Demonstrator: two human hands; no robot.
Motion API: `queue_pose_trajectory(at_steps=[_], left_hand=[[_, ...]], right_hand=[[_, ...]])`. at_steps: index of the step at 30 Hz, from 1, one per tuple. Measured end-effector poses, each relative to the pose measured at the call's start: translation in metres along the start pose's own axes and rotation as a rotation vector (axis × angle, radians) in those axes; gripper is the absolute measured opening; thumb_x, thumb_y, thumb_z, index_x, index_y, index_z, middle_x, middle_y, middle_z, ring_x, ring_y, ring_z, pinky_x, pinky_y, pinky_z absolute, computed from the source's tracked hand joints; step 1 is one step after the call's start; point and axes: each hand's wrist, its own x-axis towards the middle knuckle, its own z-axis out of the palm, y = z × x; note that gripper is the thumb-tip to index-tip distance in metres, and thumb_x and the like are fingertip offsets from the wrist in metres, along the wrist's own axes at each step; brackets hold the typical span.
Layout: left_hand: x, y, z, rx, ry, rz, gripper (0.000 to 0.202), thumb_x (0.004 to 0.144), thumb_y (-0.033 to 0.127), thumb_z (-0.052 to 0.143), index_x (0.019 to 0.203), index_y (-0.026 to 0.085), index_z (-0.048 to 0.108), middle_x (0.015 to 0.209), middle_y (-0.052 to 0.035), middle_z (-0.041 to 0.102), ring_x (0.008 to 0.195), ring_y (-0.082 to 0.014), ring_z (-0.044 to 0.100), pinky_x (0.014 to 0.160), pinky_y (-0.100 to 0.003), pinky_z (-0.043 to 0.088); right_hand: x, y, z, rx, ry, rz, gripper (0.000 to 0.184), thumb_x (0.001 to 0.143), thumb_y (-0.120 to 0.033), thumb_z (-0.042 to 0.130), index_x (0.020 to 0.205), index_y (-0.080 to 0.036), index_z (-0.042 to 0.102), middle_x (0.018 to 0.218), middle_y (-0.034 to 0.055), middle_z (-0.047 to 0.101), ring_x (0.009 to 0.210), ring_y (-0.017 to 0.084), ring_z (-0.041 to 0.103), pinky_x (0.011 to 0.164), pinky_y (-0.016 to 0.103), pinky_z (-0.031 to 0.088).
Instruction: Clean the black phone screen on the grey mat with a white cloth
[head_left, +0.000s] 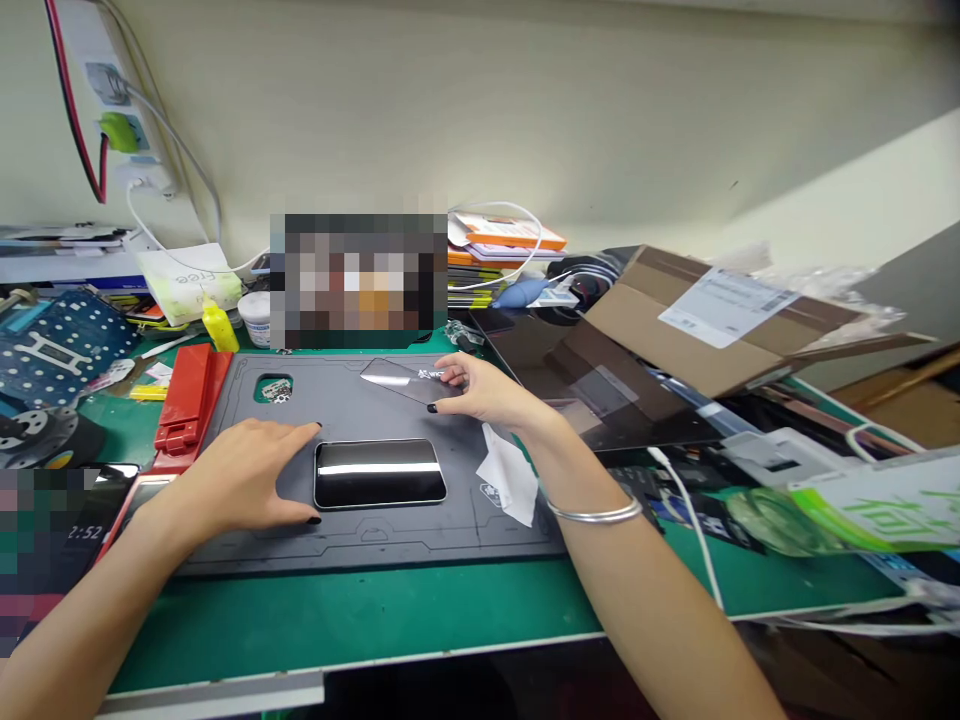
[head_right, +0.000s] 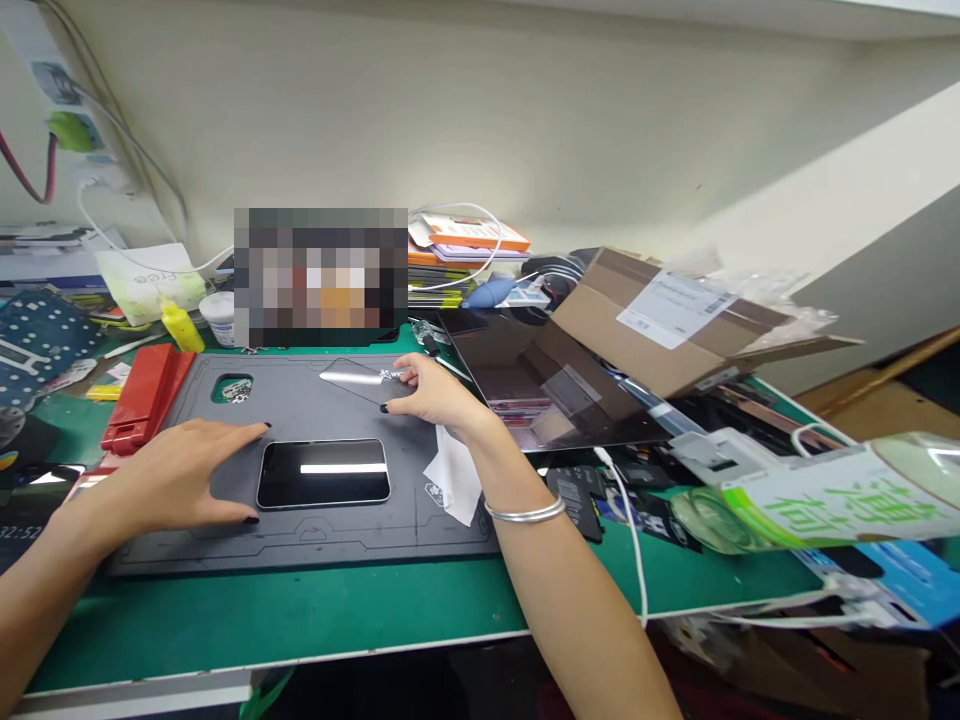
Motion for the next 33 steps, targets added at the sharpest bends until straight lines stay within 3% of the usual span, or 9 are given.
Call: queue_pose_trajectory(at_steps=[4,7,11,14,16,33], left_hand=[[0.000,0.000,0.000,0.020,-0.002,0.012,0.081,0.073,0.055,0.069,0.139,0.016,0.045,0.129,-0.0155,0.062,0.111,-0.0364,0.061,0.091,-0.045,0.048],[0.001,0.002,-0.001,0.027,-0.002,0.014,0.079,0.073,0.056,0.069,0.138,0.015,0.046,0.127,-0.0164,0.063,0.110,-0.0365,0.062,0.090,-0.046,0.049],[0.002,0.006,-0.002,0.041,-0.004,0.009,0.078,0.074,0.059,0.067,0.134,0.013,0.048,0.123,-0.0176,0.064,0.107,-0.0370,0.063,0.087,-0.046,0.049],[0.003,0.009,-0.002,0.042,0.007,-0.007,0.076,0.077,0.061,0.064,0.134,0.013,0.047,0.122,-0.0177,0.065,0.106,-0.0366,0.063,0.085,-0.046,0.050],[0.003,0.010,0.000,0.044,0.017,-0.016,0.076,0.079,0.061,0.062,0.135,0.012,0.046,0.122,-0.0175,0.065,0.105,-0.0360,0.063,0.085,-0.045,0.050],[0.007,0.010,0.011,0.075,0.063,0.068,0.059,0.082,0.059,0.058,0.125,0.018,0.056,0.109,-0.0106,0.060,0.094,-0.0273,0.058,0.080,-0.039,0.047]], right_hand=[[-0.007,-0.007,-0.004,-0.077,-0.003,-0.018,0.073,0.060,-0.029,0.076,0.128,-0.013,0.052,0.117,0.0156,0.060,0.105,0.028,0.059,0.089,0.043,0.050],[-0.017,-0.016,-0.009,-0.103,-0.042,-0.078,0.069,0.063,-0.025,0.074,0.128,-0.015,0.054,0.117,0.0131,0.063,0.108,0.028,0.057,0.096,0.044,0.046],[-0.034,-0.033,-0.009,-0.141,-0.224,-0.321,0.061,0.065,-0.022,0.071,0.125,-0.024,0.058,0.121,0.0051,0.064,0.115,0.025,0.054,0.100,0.042,0.043],[-0.046,-0.047,-0.003,-0.230,-0.354,-0.527,0.056,0.068,-0.021,0.068,0.123,-0.024,0.058,0.123,0.0054,0.062,0.117,0.027,0.051,0.100,0.045,0.043],[-0.051,-0.053,0.002,-0.268,-0.400,-0.577,0.053,0.070,-0.021,0.069,0.122,-0.023,0.059,0.122,0.0065,0.062,0.115,0.027,0.051,0.098,0.045,0.043],[-0.063,-0.053,0.008,-0.497,-0.455,-0.594,0.044,0.075,-0.020,0.070,0.118,-0.024,0.065,0.123,0.0087,0.057,0.107,0.027,0.050,0.090,0.044,0.047]])
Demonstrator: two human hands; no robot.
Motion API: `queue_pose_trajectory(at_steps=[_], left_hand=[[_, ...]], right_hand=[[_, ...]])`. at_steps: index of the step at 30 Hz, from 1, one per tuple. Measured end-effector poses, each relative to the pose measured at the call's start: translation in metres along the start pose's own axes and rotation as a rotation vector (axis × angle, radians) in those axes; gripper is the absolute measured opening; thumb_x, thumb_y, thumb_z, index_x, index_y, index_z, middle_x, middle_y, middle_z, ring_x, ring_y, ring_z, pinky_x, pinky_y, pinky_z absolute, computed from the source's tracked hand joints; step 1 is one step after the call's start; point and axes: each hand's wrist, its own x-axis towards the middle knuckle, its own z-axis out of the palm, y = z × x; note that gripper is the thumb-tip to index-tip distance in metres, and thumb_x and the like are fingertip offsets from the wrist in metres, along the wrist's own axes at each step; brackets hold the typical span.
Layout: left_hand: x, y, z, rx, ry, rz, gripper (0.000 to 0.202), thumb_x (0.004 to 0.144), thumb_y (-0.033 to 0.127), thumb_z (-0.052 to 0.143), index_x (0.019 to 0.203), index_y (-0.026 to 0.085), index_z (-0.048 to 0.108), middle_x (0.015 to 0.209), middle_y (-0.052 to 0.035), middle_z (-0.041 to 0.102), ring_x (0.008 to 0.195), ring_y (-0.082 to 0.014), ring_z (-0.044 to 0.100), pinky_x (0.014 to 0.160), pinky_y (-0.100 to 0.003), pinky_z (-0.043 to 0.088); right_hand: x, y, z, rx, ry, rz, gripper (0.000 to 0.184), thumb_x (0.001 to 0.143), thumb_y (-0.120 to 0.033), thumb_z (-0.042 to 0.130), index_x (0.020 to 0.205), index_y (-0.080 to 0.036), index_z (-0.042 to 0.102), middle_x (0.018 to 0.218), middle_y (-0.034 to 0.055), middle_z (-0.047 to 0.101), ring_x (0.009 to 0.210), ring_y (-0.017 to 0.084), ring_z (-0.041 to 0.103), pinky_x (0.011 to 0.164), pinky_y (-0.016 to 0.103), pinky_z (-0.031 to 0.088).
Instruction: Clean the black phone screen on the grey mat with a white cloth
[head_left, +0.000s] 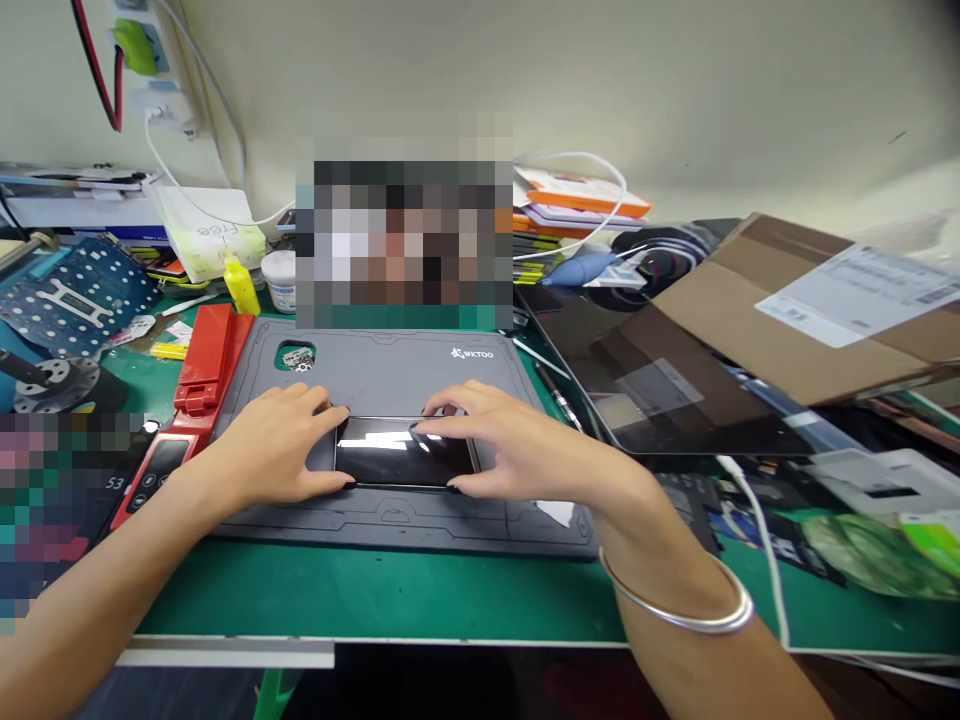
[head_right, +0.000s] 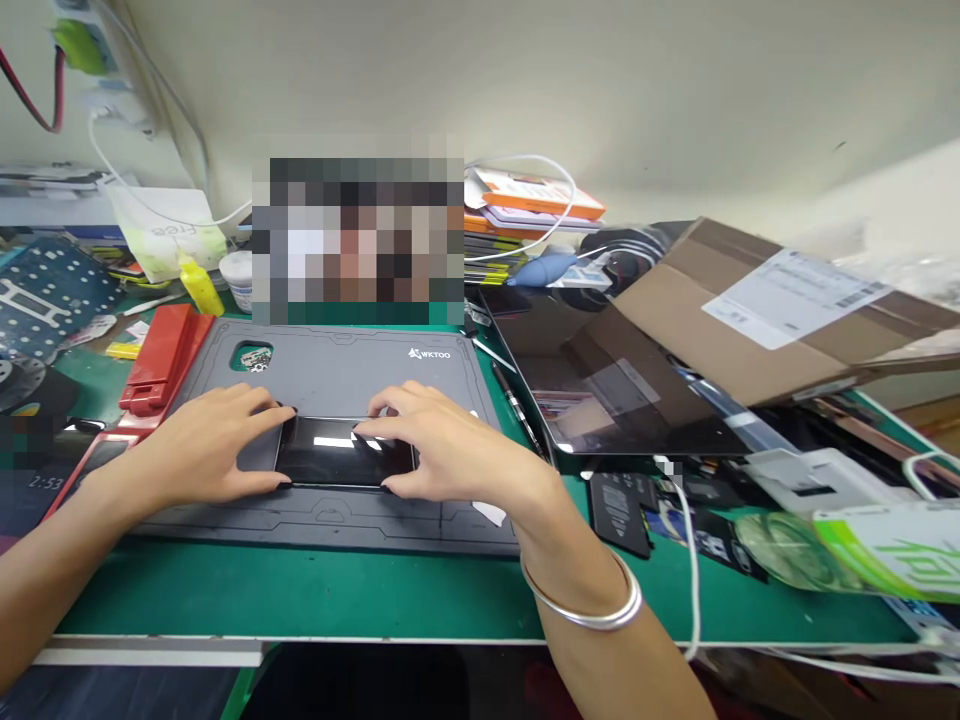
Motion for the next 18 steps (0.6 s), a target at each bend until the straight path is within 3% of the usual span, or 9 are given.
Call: queue_pose_trajectory(at_steps=[18], left_hand=[[0.0025,0.0007,-0.0015,-0.001,-0.014,0.013,0.057,0.083,0.058,0.057,0.124,0.018,0.058,0.107,-0.0110,0.059,0.094,-0.0283,0.058,0.079,-0.040,0.046]], right_hand=[[-0.0004,-0.0024,0.0026,0.008,-0.016,0.021,0.040,0.075,-0.020,0.071,0.114,-0.027,0.068,0.121,0.0083,0.058,0.107,0.029,0.053,0.089,0.045,0.048]])
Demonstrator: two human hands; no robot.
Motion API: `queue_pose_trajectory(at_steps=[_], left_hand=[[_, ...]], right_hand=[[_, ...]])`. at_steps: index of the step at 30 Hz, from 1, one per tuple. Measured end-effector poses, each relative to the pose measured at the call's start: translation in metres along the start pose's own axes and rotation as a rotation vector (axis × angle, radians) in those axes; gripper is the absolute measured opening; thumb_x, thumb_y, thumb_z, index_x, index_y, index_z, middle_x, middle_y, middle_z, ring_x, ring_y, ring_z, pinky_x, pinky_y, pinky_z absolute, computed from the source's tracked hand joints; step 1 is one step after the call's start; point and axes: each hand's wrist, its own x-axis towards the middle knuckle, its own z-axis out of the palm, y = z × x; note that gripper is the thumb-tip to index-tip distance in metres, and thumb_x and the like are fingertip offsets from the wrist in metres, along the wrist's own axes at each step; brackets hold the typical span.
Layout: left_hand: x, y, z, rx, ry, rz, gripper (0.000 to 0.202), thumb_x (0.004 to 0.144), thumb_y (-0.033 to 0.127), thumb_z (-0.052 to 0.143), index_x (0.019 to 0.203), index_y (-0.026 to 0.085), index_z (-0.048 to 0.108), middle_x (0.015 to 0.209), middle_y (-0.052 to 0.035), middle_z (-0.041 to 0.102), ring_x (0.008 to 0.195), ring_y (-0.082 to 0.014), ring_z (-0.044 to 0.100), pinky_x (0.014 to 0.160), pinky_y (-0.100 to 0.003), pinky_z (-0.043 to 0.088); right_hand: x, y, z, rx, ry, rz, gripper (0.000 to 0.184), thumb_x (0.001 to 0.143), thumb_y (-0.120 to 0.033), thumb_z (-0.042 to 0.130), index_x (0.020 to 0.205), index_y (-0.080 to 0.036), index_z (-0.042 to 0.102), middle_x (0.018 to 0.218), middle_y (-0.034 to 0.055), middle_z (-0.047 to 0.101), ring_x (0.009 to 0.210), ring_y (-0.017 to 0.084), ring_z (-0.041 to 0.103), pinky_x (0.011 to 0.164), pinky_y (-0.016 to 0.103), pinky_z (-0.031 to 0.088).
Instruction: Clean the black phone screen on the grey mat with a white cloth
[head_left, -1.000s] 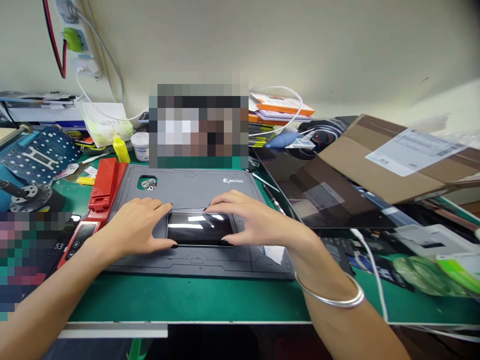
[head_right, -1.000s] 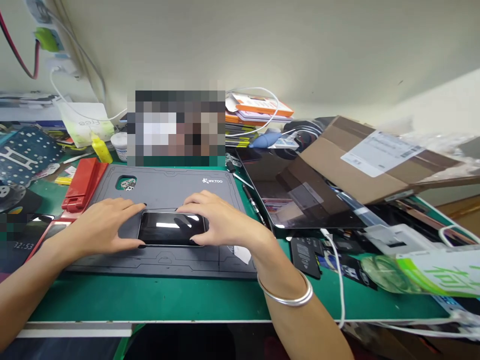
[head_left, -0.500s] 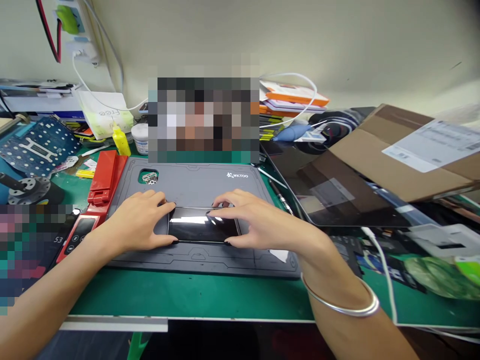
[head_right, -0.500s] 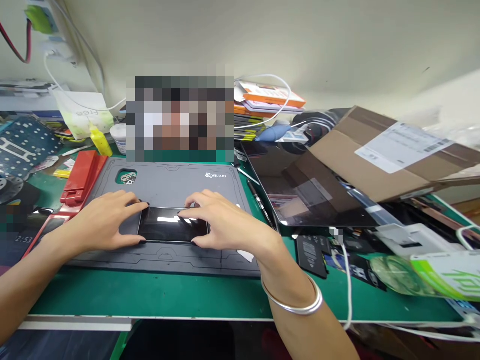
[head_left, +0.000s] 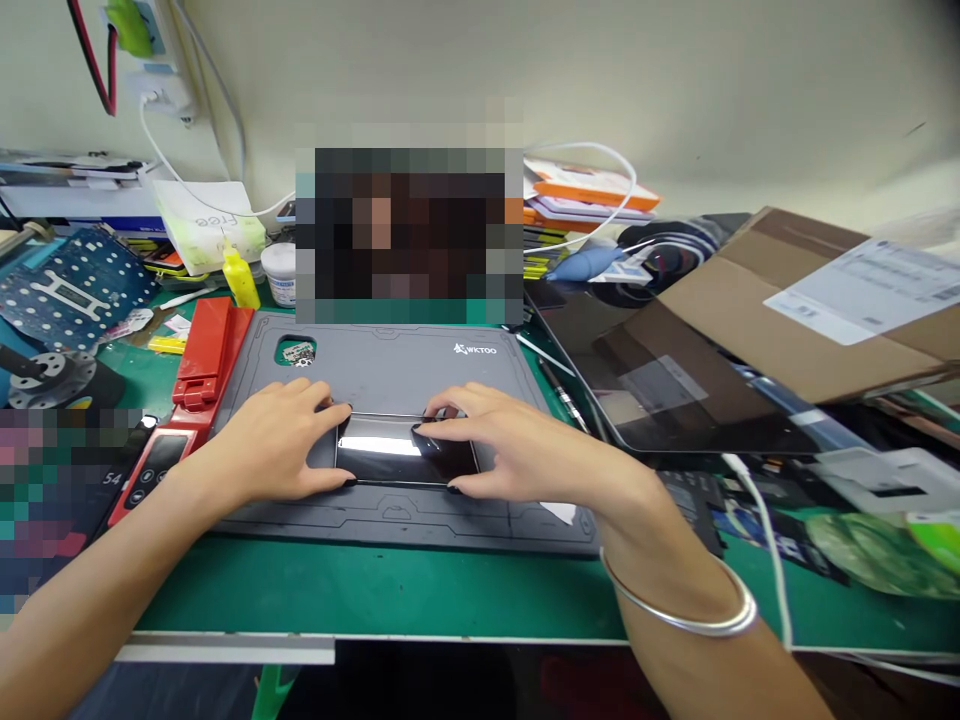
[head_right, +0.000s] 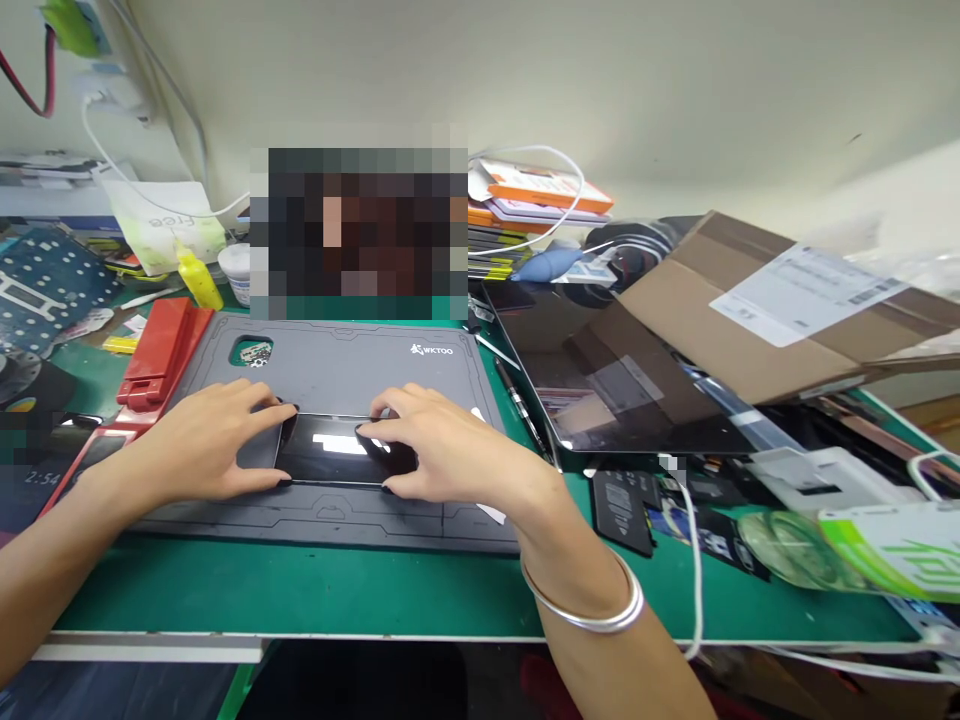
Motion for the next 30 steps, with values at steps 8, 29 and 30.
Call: queue_pose_trajectory(at_steps=[8,29,30], left_hand=[[-0.0003,-0.0003,0.0012,0.007,0.011,0.008,0.057,0.083,0.059,0.057,0.124,0.019,0.058,0.107,-0.0110,0.059,0.093,-0.0288,0.058,0.078,-0.040,0.046],[-0.0011,-0.0003,0.0007,0.022,0.000,0.009,0.056,0.085,0.059,0.055,0.123,0.018,0.059,0.108,-0.0121,0.060,0.093,-0.0294,0.059,0.078,-0.041,0.047],[-0.0009,0.0000,0.0005,0.018,0.000,0.009,0.056,0.085,0.059,0.056,0.123,0.018,0.059,0.108,-0.0122,0.060,0.093,-0.0295,0.059,0.078,-0.041,0.047]], right_hand=[[-0.0005,-0.0007,0.0002,-0.027,-0.019,0.008,0.039,0.076,-0.020,0.071,0.115,-0.025,0.067,0.122,0.0083,0.057,0.108,0.028,0.052,0.091,0.045,0.048],[-0.0003,-0.0035,-0.0003,-0.065,-0.001,-0.022,0.038,0.076,-0.017,0.070,0.113,-0.024,0.067,0.123,0.0082,0.058,0.104,0.028,0.053,0.086,0.044,0.050],[-0.0003,-0.0035,-0.0004,-0.067,-0.003,-0.025,0.038,0.076,-0.016,0.069,0.114,-0.024,0.067,0.123,0.0083,0.058,0.104,0.028,0.053,0.086,0.044,0.050]])
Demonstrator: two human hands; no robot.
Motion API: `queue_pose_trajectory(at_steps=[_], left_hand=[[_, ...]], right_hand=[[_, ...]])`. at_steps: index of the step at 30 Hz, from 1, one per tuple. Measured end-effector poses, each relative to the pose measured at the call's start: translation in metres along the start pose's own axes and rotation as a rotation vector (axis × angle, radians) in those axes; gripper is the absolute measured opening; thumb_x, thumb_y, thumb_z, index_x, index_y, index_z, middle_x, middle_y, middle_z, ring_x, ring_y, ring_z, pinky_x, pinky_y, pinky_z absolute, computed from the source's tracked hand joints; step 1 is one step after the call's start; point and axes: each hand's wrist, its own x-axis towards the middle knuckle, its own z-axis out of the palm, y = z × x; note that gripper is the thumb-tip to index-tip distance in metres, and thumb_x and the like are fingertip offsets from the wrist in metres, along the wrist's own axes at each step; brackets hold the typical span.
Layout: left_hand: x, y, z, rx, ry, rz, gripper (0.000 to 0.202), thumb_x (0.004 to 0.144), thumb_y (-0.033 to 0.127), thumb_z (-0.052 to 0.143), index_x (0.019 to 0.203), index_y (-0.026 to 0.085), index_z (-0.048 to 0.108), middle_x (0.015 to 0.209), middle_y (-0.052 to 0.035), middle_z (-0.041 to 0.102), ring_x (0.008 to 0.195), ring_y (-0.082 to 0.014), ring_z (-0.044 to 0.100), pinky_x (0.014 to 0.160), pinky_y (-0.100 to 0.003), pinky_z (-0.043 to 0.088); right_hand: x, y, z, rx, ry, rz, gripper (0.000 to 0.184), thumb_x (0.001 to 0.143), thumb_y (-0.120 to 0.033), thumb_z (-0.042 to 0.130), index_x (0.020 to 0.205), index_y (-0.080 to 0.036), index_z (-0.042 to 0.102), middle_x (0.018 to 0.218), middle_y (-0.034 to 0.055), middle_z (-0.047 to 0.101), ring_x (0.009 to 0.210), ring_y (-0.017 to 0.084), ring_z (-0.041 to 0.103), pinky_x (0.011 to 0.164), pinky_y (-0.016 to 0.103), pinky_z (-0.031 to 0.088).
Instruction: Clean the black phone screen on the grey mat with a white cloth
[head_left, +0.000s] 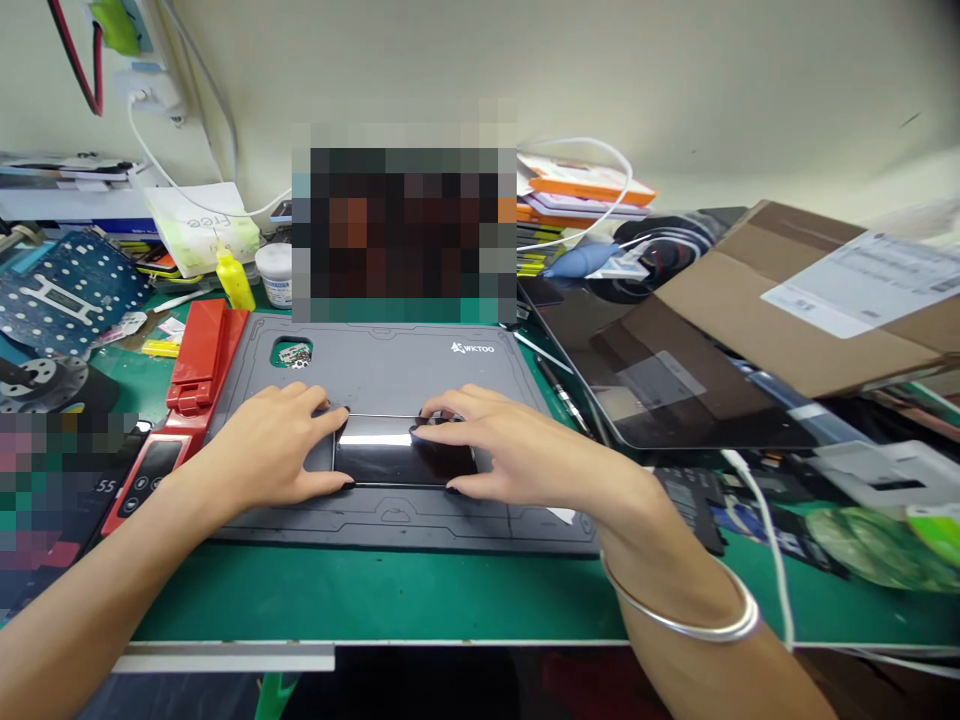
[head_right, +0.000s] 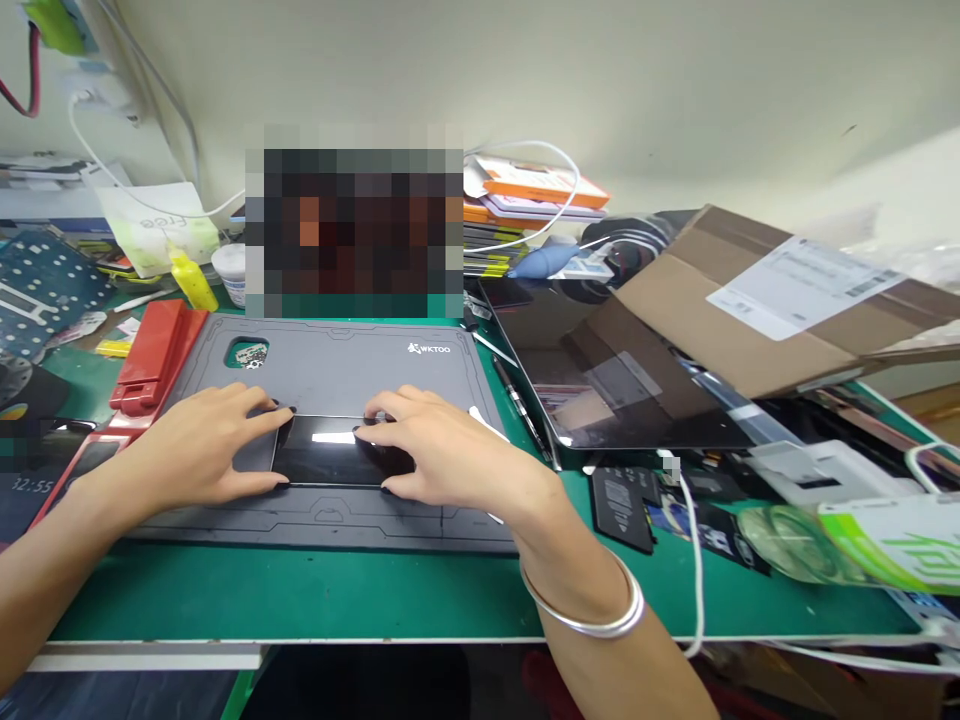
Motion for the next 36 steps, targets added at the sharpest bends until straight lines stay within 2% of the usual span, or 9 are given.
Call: queue_pose_trajectory(at_steps=[36], left_hand=[[0.0005,-0.0002,0.0011,0.011,0.004,0.010,0.056,0.085,0.059,0.055,0.123,0.018,0.059,0.108,-0.0114,0.061,0.094,-0.0295,0.060,0.078,-0.041,0.048]], right_hand=[[-0.0018,-0.0029,-0.0015,-0.018,-0.002,0.004,0.038,0.077,-0.016,0.070,0.115,-0.022,0.068,0.123,0.0081,0.058,0.104,0.027,0.052,0.087,0.044,0.050]])
